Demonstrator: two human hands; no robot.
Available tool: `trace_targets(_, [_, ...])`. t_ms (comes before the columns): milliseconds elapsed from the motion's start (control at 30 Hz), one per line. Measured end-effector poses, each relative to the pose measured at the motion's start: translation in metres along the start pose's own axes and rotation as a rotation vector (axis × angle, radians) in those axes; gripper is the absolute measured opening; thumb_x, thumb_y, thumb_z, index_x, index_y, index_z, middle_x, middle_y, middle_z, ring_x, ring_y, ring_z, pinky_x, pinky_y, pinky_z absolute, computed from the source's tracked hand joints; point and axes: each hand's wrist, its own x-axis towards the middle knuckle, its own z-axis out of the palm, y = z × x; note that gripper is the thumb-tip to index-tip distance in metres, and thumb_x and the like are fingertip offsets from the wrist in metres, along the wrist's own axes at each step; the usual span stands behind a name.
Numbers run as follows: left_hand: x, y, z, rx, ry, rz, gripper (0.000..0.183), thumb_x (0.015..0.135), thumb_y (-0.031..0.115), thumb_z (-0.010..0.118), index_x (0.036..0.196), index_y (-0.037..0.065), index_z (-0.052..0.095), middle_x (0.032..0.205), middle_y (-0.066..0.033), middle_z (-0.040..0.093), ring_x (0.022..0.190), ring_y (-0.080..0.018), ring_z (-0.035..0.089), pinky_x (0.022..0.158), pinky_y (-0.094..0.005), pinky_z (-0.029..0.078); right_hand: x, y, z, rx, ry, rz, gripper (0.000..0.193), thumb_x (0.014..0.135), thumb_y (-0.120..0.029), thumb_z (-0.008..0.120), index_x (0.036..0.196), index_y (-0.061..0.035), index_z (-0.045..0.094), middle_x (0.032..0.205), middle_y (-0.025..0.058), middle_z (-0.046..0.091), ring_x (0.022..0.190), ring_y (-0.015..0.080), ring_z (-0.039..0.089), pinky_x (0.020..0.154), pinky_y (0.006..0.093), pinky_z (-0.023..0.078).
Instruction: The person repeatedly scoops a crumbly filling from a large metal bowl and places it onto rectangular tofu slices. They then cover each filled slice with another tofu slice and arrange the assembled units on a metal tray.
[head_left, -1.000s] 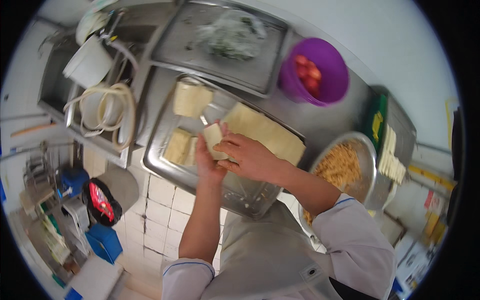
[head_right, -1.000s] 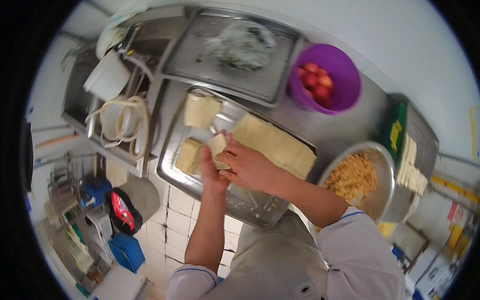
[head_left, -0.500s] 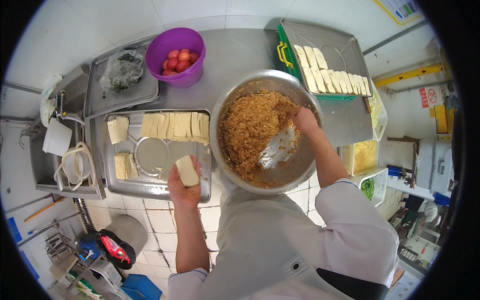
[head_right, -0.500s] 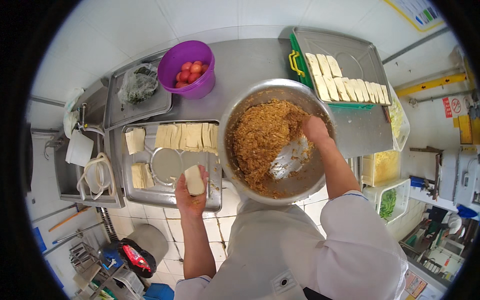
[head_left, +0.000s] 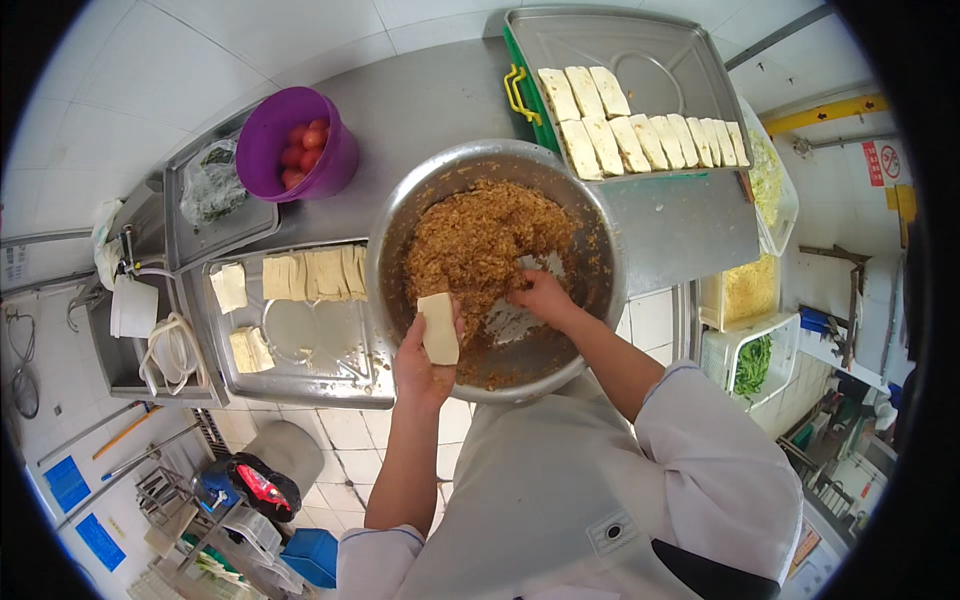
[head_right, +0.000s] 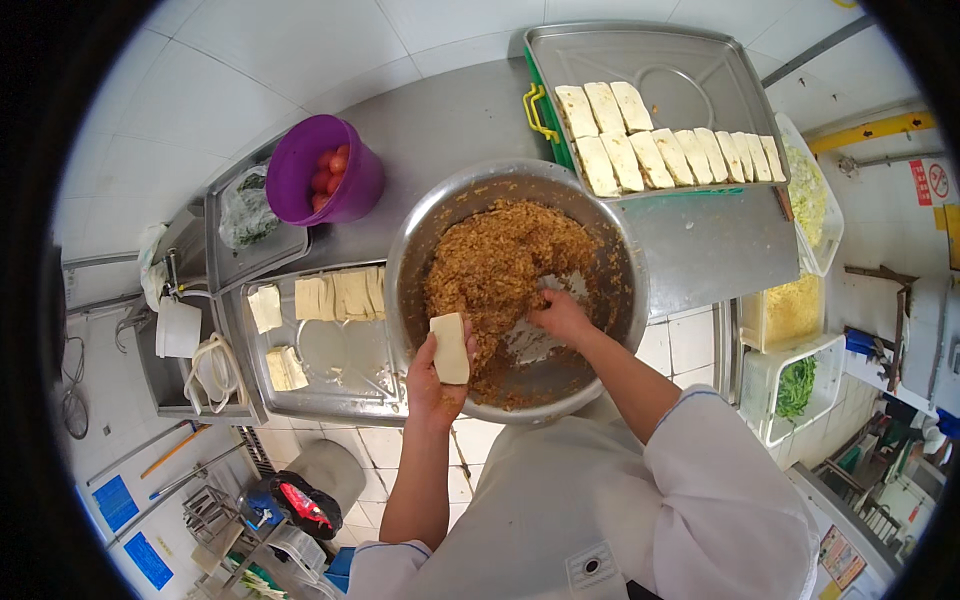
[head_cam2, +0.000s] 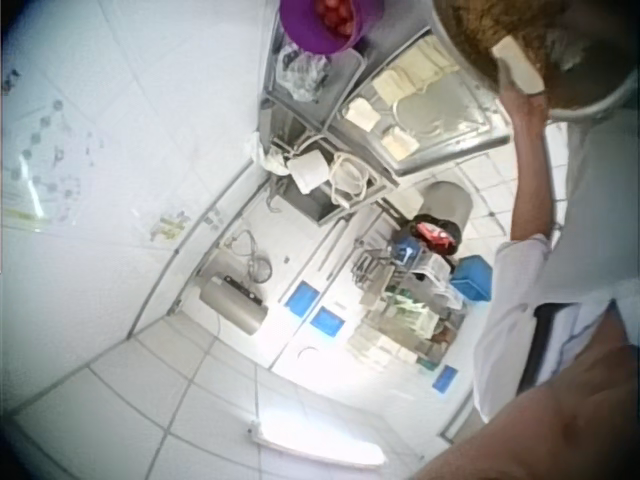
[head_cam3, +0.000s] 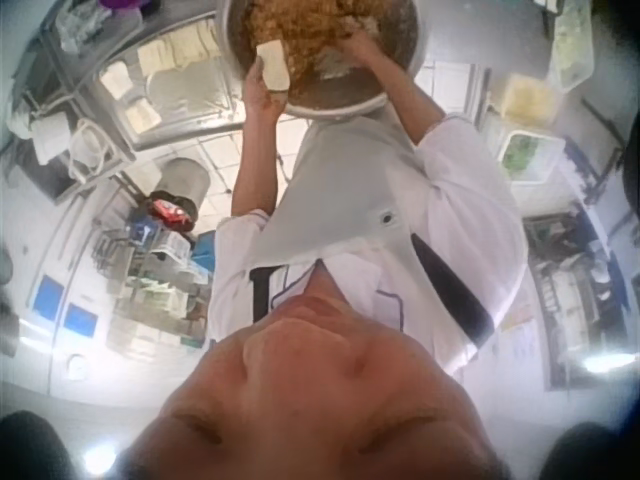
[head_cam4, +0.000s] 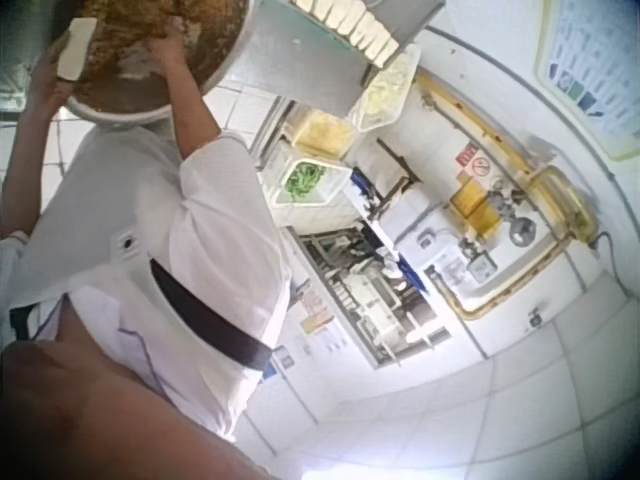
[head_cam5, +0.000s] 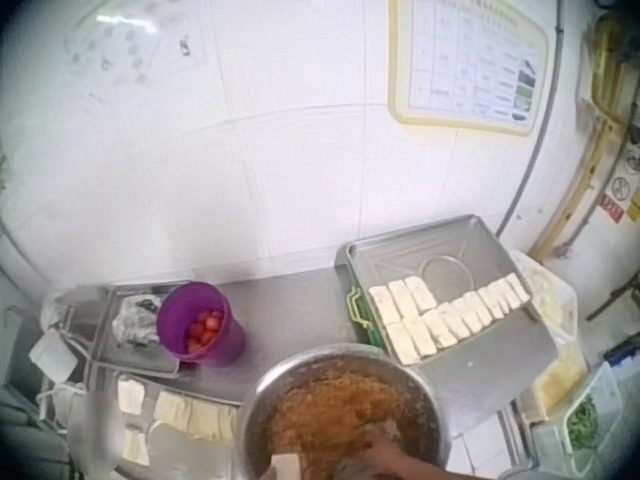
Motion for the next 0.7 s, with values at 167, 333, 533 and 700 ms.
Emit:
trace_targets(167, [0.031,-0.029,0.020,0.057,0.053,0.099,0.049,0.117,0.032,0.042,0.152,-0.001,0.050,0.142,-0.0171,0.064,0.131,-0.0298,0.064,0.105,-0.0404,0.057,-0.063,-0.051,-0.036,0.188,-0.135,-0.111,0.044,0.096,-0.014,0.071,0.137,0.0031,0.064,0.123,0.0146,0.075,0.106,0.0204,0.071,0.094,0.0347,0.056])
trace_targets(333, [0.027,-0.044,0.044,0.068,-0.141,0.086,0.049,0.116,0.038,0.043,0.150,0.004,0.055,0.139,-0.0106,0.067,0.127,-0.0229,0.065,0.108,-0.0378,0.052,-0.113,-0.111,-0.040,0.189,-0.208,-0.436,0.034,0.100,-0.007,0.060,0.133,-0.0034,0.068,0.117,0.0131,0.076,0.103,0.0230,0.072,0.089,0.0358,0.057])
trace_targets(533, [-0.005,-0.042,0.064,0.052,-0.390,0.125,0.044,0.113,0.027,0.052,0.153,0.008,0.052,0.138,-0.0079,0.066,0.126,-0.0215,0.064,0.107,-0.0390,0.052,-0.160,-0.151,-0.023,-0.339,0.324,-0.803,0.031,0.100,-0.005,0.069,0.131,-0.0003,0.068,0.109,0.0132,0.070,0.092,0.0218,0.072,0.086,0.0332,0.058])
trace_targets(700, [-0.034,-0.044,0.076,0.025,-0.431,0.218,0.050,0.106,0.010,0.064,0.154,0.009,0.049,0.137,-0.0077,0.064,0.126,-0.0231,0.064,0.107,-0.0415,0.052,-0.201,-0.168,-0.012,-0.005,0.317,-0.767,0.027,0.093,-0.006,0.075,0.120,-0.0035,0.072,0.112,0.0167,0.068,0.091,0.0331,0.072,0.081,0.0409,0.060])
